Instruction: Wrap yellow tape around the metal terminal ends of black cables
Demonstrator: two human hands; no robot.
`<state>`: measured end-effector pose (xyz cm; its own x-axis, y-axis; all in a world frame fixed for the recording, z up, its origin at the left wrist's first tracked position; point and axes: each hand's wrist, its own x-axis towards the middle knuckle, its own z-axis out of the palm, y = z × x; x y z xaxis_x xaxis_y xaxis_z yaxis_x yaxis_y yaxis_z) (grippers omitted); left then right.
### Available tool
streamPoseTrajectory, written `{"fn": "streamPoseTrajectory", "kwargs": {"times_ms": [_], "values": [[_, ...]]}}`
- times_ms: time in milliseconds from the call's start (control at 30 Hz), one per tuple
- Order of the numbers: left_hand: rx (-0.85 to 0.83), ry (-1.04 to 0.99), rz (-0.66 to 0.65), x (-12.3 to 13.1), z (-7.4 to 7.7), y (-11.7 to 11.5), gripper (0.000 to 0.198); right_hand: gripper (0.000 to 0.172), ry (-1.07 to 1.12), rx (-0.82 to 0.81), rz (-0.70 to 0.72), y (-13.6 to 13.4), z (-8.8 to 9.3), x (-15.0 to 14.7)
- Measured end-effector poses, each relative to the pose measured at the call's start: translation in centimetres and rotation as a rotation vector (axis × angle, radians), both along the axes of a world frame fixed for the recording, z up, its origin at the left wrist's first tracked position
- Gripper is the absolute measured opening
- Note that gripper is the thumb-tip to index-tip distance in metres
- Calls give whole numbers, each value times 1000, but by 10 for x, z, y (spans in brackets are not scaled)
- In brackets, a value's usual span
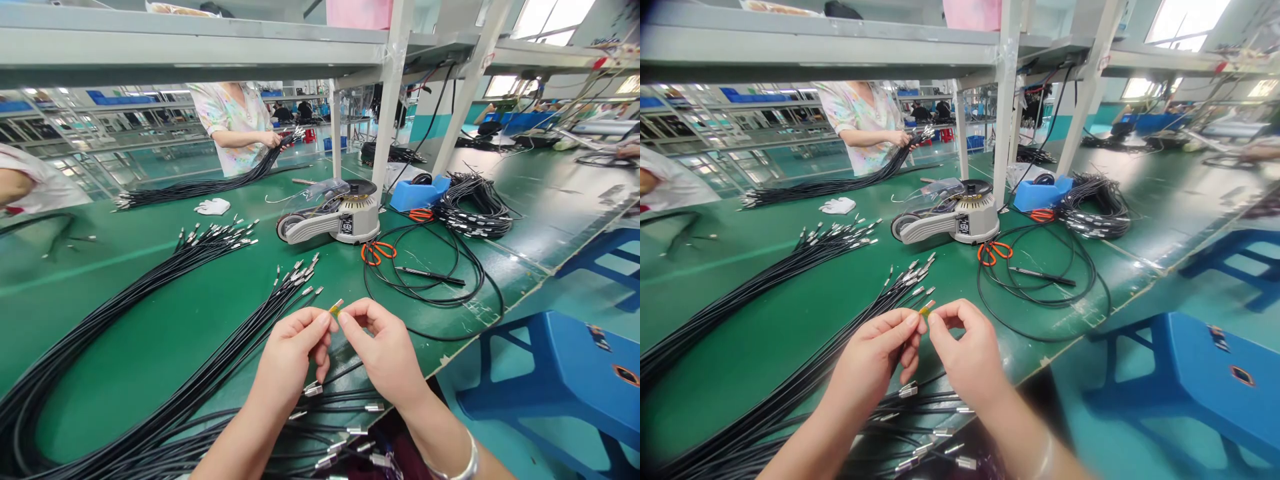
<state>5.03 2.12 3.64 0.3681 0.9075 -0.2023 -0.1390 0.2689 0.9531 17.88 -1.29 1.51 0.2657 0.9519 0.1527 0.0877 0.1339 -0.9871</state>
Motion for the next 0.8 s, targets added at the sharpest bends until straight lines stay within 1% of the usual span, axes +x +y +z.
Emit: {"fn": "streamPoseTrajectory", "kwargs": {"times_ms": [167, 300, 433, 567, 633, 700, 733, 767, 800], "values": [[-96, -152, -40, 1, 3, 1, 19, 15, 26, -8, -3, 0, 1, -1], [-152, -251, -110, 0, 4, 3, 18, 14, 44, 15, 6, 2, 1, -2], [-221, -346, -273, -7, -1, 11, 22, 12, 12, 92, 24, 3, -1, 1], [-316, -398, -436, -10, -8, 13, 26, 7, -80, 281, 95, 6, -5, 7], [-344, -384, -530, -8, -8, 9, 28, 3, -100, 371, 173, 8, -6, 11], [-339, -330, -583, -6, -5, 4, 28, 9, -107, 394, 224, 11, -6, 17], [-312, -277, -571, -4, -2, 2, 28, 12, -96, 370, 203, 13, -5, 21], [-257, -195, -520, -4, 0, 0, 26, 13, -70, 326, 154, 14, -5, 25], [-159, -83, -428, -3, 3, -1, 25, 15, -28, 263, 88, 16, -4, 30]]}}
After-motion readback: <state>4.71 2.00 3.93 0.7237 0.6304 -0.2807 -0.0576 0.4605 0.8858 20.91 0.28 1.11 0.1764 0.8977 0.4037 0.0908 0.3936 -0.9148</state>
